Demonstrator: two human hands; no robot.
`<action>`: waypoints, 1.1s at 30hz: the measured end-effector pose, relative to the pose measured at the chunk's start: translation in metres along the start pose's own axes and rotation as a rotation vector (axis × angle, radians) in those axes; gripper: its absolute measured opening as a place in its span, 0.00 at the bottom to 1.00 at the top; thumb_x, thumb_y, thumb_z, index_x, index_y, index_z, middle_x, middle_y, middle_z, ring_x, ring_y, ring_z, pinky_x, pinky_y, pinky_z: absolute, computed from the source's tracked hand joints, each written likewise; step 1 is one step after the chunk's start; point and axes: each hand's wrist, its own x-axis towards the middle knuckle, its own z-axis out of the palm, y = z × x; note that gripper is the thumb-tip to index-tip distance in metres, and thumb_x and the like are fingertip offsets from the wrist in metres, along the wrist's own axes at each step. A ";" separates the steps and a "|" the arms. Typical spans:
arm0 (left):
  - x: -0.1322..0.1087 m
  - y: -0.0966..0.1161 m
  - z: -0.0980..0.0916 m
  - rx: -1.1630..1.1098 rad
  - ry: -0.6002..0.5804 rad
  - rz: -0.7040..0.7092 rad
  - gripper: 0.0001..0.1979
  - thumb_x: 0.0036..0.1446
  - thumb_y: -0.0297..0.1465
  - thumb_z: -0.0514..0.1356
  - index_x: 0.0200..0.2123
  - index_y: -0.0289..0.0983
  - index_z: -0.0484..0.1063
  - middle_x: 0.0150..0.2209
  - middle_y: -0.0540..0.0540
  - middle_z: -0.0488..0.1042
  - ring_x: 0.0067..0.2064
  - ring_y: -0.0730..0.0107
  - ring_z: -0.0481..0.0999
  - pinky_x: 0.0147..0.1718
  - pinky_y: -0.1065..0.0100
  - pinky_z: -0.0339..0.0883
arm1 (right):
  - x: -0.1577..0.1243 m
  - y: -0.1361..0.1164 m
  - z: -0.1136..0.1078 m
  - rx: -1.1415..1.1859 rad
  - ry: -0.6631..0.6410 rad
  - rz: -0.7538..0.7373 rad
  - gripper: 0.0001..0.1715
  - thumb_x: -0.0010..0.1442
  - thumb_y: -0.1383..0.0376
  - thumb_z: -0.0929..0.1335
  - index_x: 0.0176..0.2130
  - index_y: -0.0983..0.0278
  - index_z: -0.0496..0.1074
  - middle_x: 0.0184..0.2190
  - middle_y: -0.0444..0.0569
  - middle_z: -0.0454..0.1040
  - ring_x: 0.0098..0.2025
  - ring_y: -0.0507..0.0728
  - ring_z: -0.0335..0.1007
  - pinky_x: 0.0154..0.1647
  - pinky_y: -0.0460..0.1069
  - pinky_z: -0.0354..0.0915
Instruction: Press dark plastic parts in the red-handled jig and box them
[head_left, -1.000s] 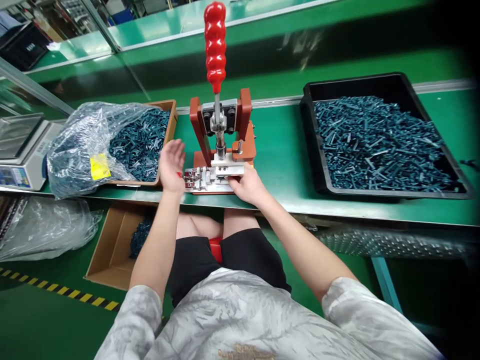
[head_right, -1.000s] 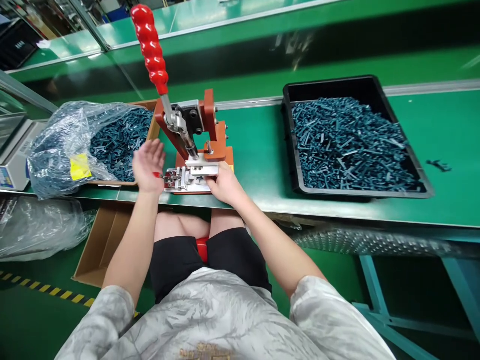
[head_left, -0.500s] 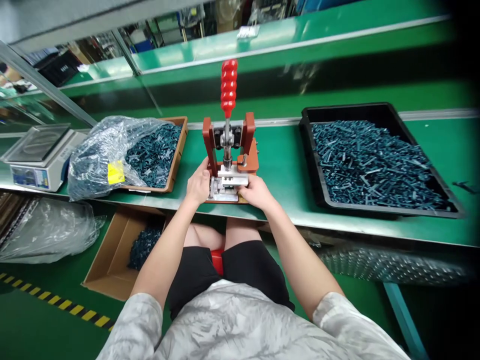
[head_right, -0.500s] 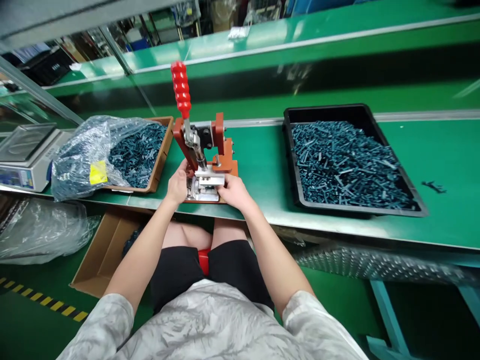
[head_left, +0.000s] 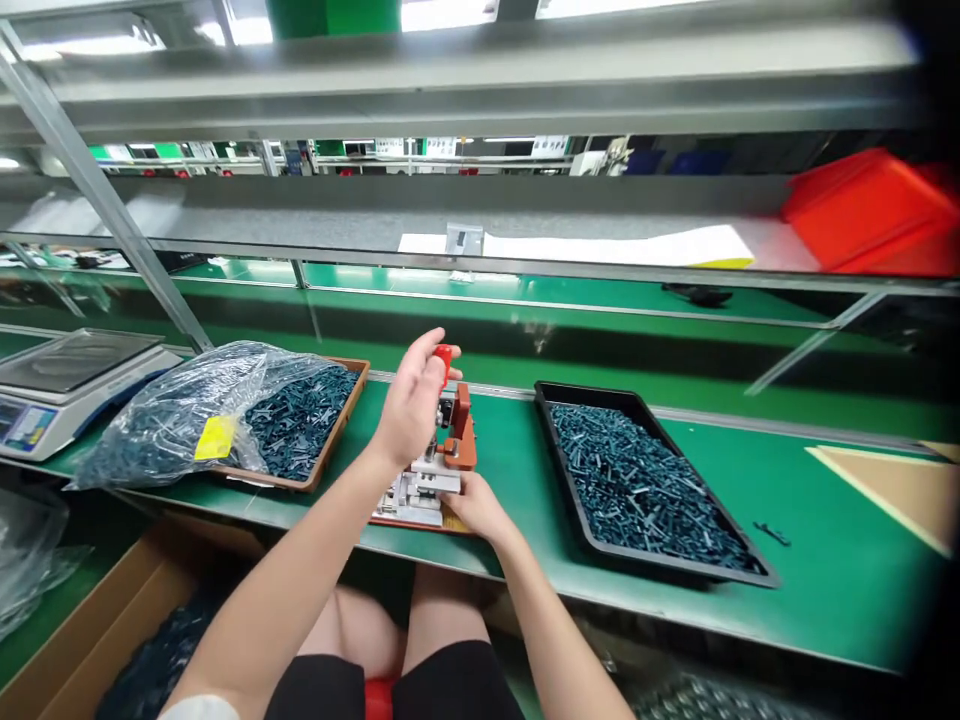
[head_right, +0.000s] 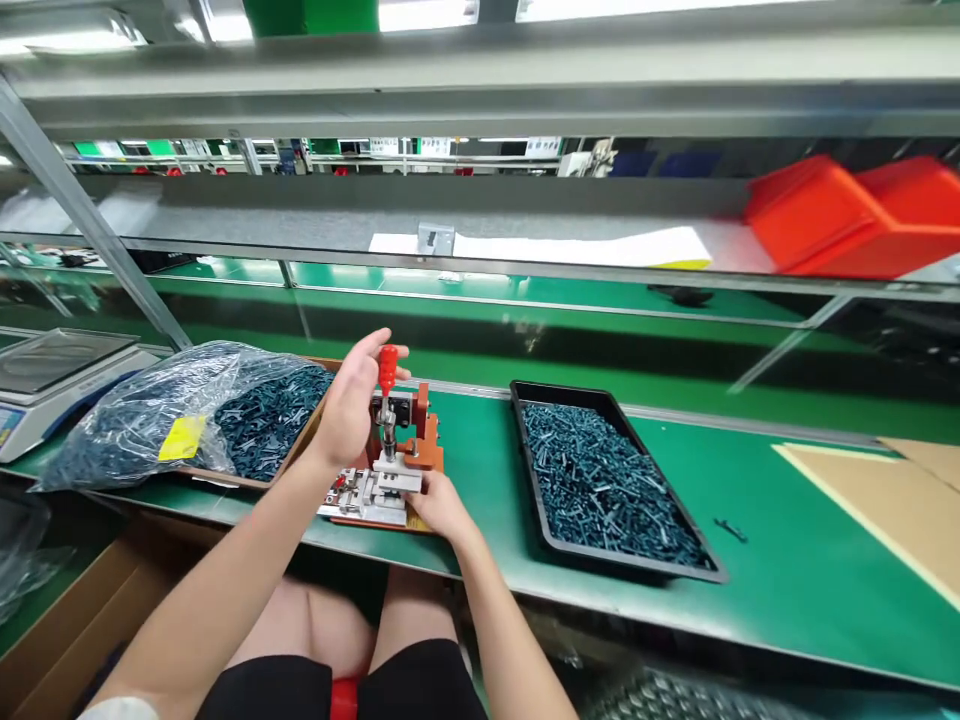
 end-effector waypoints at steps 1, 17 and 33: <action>-0.008 0.005 0.005 0.018 -0.037 0.029 0.21 0.72 0.45 0.49 0.58 0.40 0.68 0.47 0.42 0.77 0.42 0.67 0.78 0.45 0.61 0.73 | -0.001 -0.002 0.000 -0.003 0.005 -0.006 0.15 0.52 0.66 0.68 0.39 0.65 0.81 0.43 0.50 0.84 0.46 0.64 0.80 0.53 0.57 0.73; -0.049 -0.018 0.016 0.191 0.070 0.339 0.18 0.73 0.44 0.46 0.46 0.39 0.68 0.38 0.45 0.70 0.39 0.66 0.70 0.41 0.62 0.67 | -0.008 -0.013 0.000 -0.135 0.050 -0.045 0.17 0.52 0.69 0.66 0.39 0.65 0.80 0.39 0.50 0.82 0.44 0.63 0.78 0.51 0.55 0.72; -0.058 -0.021 0.024 0.028 0.111 0.209 0.17 0.71 0.46 0.48 0.40 0.41 0.67 0.34 0.47 0.68 0.35 0.67 0.67 0.35 0.63 0.64 | -0.013 -0.020 -0.002 -0.214 0.044 -0.042 0.20 0.55 0.71 0.65 0.45 0.64 0.80 0.43 0.50 0.83 0.48 0.63 0.78 0.52 0.54 0.73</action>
